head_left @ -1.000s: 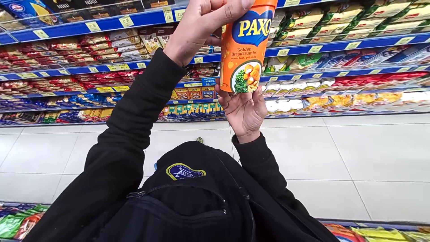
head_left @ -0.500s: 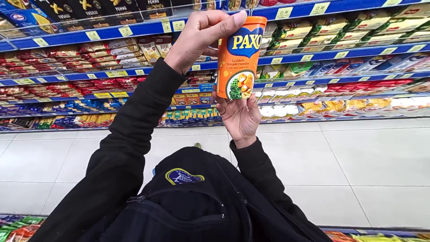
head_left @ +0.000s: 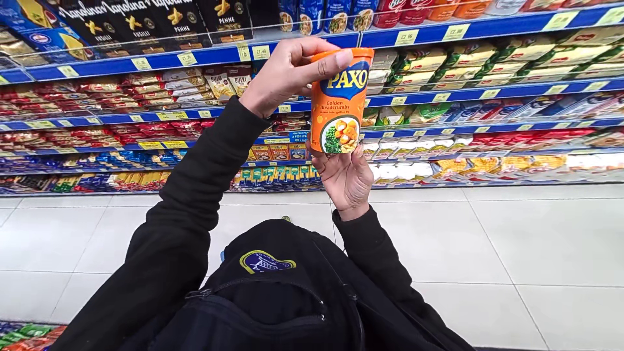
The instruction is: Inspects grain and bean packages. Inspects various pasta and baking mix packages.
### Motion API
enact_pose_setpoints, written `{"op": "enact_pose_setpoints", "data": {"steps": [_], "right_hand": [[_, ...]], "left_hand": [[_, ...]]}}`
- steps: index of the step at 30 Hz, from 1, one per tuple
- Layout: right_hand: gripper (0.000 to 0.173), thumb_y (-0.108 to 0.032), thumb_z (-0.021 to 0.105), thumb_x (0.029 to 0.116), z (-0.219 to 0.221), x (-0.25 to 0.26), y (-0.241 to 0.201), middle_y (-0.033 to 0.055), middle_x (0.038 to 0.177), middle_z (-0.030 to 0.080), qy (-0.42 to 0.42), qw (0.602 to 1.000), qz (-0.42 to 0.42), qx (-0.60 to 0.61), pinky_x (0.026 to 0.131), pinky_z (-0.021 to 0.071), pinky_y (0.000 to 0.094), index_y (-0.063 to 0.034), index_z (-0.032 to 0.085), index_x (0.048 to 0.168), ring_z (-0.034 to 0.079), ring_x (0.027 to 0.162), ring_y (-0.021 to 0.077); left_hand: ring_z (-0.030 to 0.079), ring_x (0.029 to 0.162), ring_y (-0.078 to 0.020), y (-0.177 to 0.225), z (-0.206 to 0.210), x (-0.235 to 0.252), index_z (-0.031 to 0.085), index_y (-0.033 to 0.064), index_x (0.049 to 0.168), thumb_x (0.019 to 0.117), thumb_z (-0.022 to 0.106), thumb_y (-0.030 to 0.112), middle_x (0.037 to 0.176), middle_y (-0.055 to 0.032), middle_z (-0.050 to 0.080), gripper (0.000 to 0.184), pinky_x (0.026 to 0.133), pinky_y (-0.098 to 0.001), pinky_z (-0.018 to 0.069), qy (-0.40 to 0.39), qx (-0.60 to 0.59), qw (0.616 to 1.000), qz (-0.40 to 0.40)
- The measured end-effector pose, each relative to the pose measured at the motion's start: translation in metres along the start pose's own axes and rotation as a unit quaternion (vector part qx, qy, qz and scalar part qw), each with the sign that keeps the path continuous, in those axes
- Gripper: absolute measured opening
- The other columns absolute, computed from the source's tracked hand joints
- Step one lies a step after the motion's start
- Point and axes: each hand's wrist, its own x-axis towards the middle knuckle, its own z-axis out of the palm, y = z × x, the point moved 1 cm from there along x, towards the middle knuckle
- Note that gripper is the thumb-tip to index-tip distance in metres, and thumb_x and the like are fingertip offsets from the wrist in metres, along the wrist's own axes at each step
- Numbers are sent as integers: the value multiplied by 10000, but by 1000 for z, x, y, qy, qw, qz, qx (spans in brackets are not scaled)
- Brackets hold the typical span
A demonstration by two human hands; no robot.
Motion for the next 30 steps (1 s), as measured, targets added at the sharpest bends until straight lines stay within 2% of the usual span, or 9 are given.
{"op": "enact_pose_setpoints", "data": {"steps": [4,8,12,13,16,18,22,26,30], "right_hand": [[513,-298,699,951,-9,7,5,262,1300,620,14,1000,13,9,966,567,485,-45,535,1365,675,1116,385],[640,-251,708,948,-32,16,15,260,1332,591,17,999,34,18,995,547,509,-41,404,1471,654,1148,381],[580,-190,741,927,-56,38,22,275,1329,594,31,998,54,23,1009,538,532,-22,470,1412,649,1161,402],[605,-186,745,928,-60,47,24,282,1344,584,35,998,58,18,1018,536,534,-16,455,1430,645,1172,408],[819,-241,733,945,-69,72,22,315,1449,507,23,995,85,-51,1074,501,524,-47,263,1588,581,1281,437],[842,-284,711,959,-75,88,21,307,1476,499,11,990,103,-95,1096,486,515,-60,235,1616,554,1326,432],[805,-308,701,969,-93,120,16,302,1468,509,-7,983,119,-143,1079,501,521,-60,276,1606,564,1313,432],[793,-323,728,946,-118,148,4,293,1438,542,-2,979,98,-178,1062,518,501,-60,334,1583,596,1280,410],[742,-297,718,953,-142,167,0,290,1423,552,12,984,69,-164,1039,535,499,-56,371,1563,608,1262,407]], "left_hand": [[733,946,-198,-4,-10,0,647,-35,1245,947,736,270,1061,-120,734,435,823,-357,642,-16,25,999,-26],[737,964,-242,-13,-23,1,557,-39,1376,872,805,173,1138,-170,714,601,820,-380,651,-20,18,995,-96],[739,967,-256,-30,-43,8,557,-10,1394,786,874,164,1156,-175,709,708,786,-392,663,10,31,995,-98],[736,997,-260,-33,-51,9,565,-14,1380,773,885,145,1176,-173,707,704,809,-396,661,18,33,996,-86],[702,1098,-230,-42,-81,18,587,18,1381,743,916,219,1268,-122,680,745,878,-383,645,64,94,993,-21],[681,1137,-230,-47,-104,29,570,0,1381,741,920,185,1301,-126,653,753,902,-387,637,100,132,985,48],[617,1250,-213,-62,-157,70,541,-11,1421,759,911,283,1370,-130,615,813,1045,-403,559,153,277,934,164],[603,1268,-228,-97,-196,110,556,2,1427,804,877,287,1401,-161,586,757,1045,-402,550,189,373,884,208],[610,1263,-248,-133,-218,138,539,31,1458,814,866,270,1431,-175,565,761,1024,-414,556,208,411,865,198]]}}
